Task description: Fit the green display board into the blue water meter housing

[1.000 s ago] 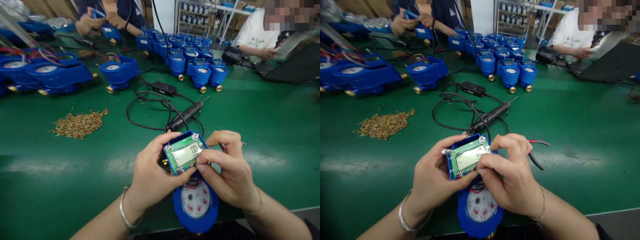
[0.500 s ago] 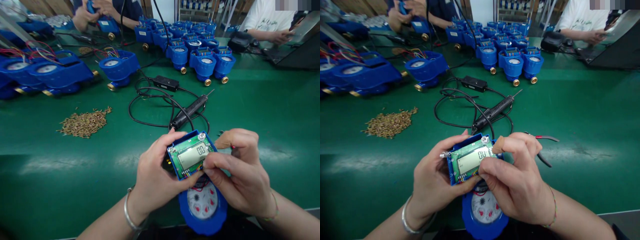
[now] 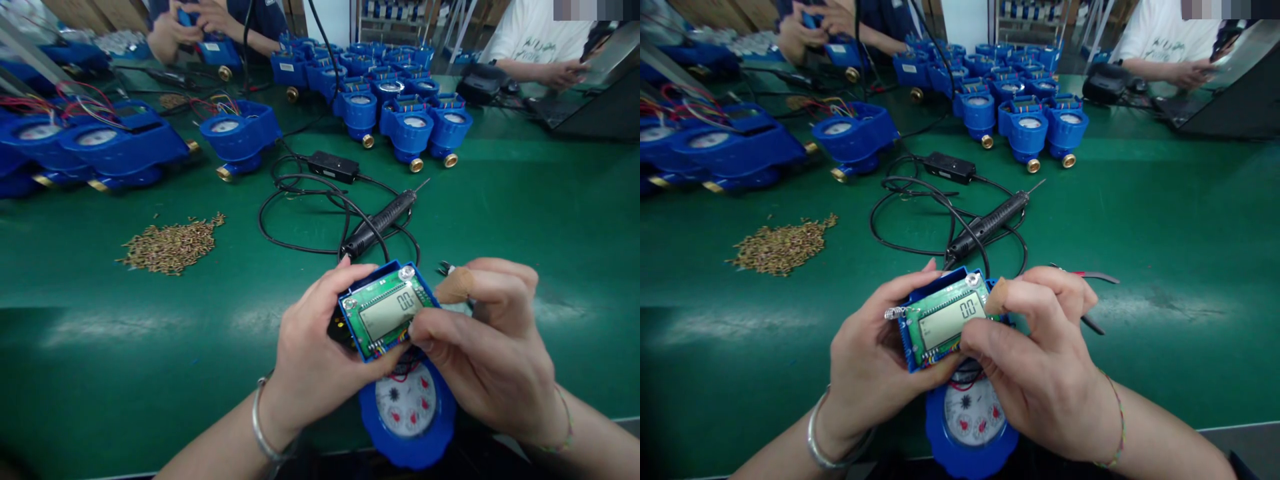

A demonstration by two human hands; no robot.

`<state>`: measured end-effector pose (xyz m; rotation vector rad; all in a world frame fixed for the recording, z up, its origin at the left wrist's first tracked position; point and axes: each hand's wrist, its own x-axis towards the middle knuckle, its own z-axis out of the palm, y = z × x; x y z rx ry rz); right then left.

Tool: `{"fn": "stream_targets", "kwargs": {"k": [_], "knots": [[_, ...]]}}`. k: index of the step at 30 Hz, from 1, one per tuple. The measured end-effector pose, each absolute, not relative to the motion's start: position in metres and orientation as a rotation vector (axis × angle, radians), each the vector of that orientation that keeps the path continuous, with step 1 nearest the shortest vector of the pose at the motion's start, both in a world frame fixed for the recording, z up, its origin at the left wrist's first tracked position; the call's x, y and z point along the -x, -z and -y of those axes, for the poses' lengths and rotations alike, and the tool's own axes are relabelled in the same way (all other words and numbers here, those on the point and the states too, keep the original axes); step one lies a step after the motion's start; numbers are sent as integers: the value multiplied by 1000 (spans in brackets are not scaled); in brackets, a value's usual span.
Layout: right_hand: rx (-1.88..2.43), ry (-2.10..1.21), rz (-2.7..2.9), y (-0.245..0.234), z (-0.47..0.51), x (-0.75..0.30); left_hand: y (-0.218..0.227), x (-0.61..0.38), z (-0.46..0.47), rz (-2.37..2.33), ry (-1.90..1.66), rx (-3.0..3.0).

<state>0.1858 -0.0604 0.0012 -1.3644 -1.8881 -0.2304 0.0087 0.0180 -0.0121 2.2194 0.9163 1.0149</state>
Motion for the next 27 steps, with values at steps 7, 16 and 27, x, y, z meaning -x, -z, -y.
{"fn": "stream_targets", "kwargs": {"k": [7,16,27], "knots": [[1392,343,1907,-4,62,-182,12,-8,-16,-944,-1022,-2240],[1443,242,1872,0,64,-180,15,-7,-17,-890,-1048,-2168],[1421,59,1742,-2,64,-172,12,-6,-15,-927,-1051,-2203]]}}
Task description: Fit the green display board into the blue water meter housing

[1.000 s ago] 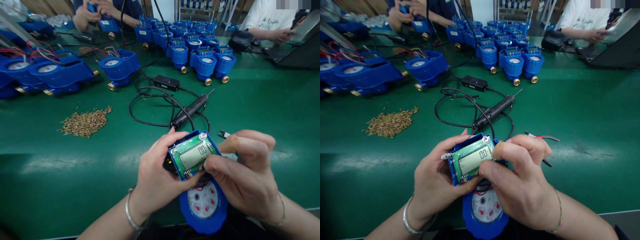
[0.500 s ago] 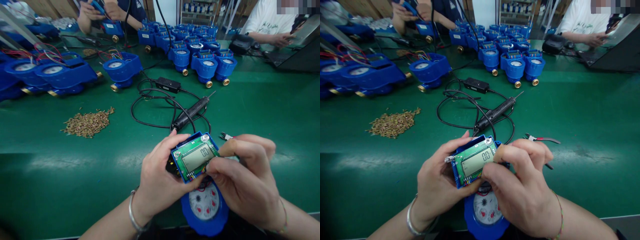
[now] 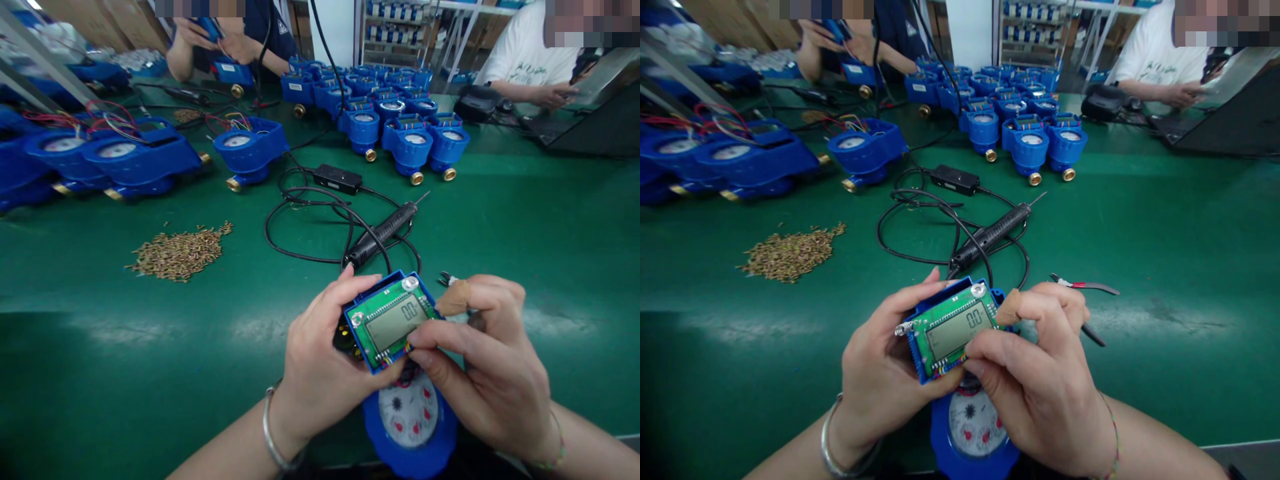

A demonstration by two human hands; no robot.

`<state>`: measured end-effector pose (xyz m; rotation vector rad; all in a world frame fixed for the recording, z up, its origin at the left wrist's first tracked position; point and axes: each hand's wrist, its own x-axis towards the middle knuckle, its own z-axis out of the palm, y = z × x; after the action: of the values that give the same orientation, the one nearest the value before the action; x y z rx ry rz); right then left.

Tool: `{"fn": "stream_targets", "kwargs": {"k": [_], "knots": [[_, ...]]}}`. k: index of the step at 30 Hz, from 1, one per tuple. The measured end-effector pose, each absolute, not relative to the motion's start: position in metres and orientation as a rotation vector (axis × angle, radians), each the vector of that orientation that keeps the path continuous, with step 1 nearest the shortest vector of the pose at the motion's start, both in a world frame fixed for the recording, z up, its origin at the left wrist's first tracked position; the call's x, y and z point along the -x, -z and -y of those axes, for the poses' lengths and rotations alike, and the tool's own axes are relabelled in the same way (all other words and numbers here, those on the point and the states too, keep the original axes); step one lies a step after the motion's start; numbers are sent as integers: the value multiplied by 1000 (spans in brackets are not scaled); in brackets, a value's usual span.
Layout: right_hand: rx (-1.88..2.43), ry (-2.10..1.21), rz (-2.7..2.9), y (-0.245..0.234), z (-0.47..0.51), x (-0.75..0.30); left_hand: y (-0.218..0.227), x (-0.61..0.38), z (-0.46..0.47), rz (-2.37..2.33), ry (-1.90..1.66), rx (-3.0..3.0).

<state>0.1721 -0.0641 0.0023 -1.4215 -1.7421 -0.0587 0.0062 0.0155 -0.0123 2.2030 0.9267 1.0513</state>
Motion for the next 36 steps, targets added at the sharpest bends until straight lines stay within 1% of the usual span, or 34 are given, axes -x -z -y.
{"fn": "stream_targets", "kwargs": {"k": [10,15,21,24,28,30,36], "knots": [[1405,92,1626,2,66,-165,13,-7,-16,-932,-1044,-2199],[1468,211,1668,0,66,-162,13,-6,-16,-936,-1053,-2232],[1480,220,1707,3,64,-159,14,-7,-16,-971,-1057,-2275],[1457,173,1714,5,64,-162,15,-7,-16,-961,-1053,-2279],[1410,-60,1753,1,62,-171,14,-5,-18,-905,-1059,-2261],[1405,-124,1775,-2,62,-174,13,-5,-18,-879,-1056,-2258],[1449,-73,1773,-3,64,-171,13,-6,-20,-842,-1046,-2170]]}}
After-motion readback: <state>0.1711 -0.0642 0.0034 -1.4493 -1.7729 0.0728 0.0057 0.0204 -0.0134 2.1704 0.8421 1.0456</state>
